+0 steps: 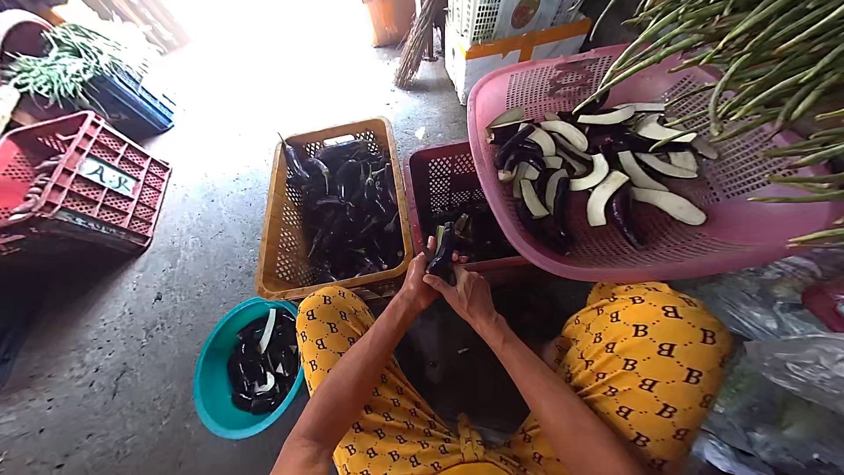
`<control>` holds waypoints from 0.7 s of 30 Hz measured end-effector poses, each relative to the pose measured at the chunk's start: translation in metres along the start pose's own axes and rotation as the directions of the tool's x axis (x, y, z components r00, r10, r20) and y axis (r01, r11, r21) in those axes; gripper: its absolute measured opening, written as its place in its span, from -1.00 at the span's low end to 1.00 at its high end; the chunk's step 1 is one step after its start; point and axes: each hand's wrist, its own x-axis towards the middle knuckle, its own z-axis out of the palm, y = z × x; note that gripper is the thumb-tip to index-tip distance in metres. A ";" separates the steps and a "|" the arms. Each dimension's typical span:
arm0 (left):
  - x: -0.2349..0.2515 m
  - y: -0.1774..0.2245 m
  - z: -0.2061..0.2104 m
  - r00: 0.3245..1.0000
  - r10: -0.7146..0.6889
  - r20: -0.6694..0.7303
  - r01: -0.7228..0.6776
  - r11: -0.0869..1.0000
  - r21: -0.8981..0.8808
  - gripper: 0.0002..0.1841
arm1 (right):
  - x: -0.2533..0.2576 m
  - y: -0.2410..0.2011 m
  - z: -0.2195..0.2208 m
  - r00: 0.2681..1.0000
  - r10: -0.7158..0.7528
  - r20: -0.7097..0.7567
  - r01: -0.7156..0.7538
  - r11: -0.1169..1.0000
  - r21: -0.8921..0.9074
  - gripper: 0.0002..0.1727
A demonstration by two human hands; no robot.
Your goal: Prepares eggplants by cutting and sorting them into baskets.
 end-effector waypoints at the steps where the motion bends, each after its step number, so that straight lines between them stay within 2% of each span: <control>1: 0.000 -0.001 0.000 1.000 0.000 0.005 0.000 1.000 -0.005 -0.40 | 0.000 0.001 0.001 1.000 -0.013 -0.012 0.013 1.000 -0.006 0.03; 11: -0.003 0.000 0.003 1.000 0.008 -0.019 -0.008 1.000 -0.029 -0.43 | -0.004 0.008 0.009 0.987 -0.120 -0.105 0.119 0.993 -0.012 -0.02; 16: -0.003 0.005 -0.003 0.995 0.015 0.096 -0.017 1.000 0.020 -0.52 | -0.006 0.005 0.007 0.994 -0.087 -0.068 0.090 0.995 0.051 -0.09; 18: -0.003 0.004 -0.004 0.992 0.101 0.082 -0.105 0.994 0.042 -0.56 | -0.006 0.005 0.006 0.996 -0.085 -0.019 0.086 0.995 0.051 -0.08; 20: 0.002 0.007 -0.006 0.966 0.259 -0.016 -0.256 0.961 0.103 -0.60 | -0.009 0.003 0.003 0.990 -0.132 0.052 0.132 0.991 0.004 -0.03; 21: 0.007 0.011 -0.007 0.939 0.325 -0.110 -0.311 0.942 0.125 -0.64 | -0.012 -0.001 0.004 0.984 -0.159 0.077 0.161 0.987 -0.016 0.00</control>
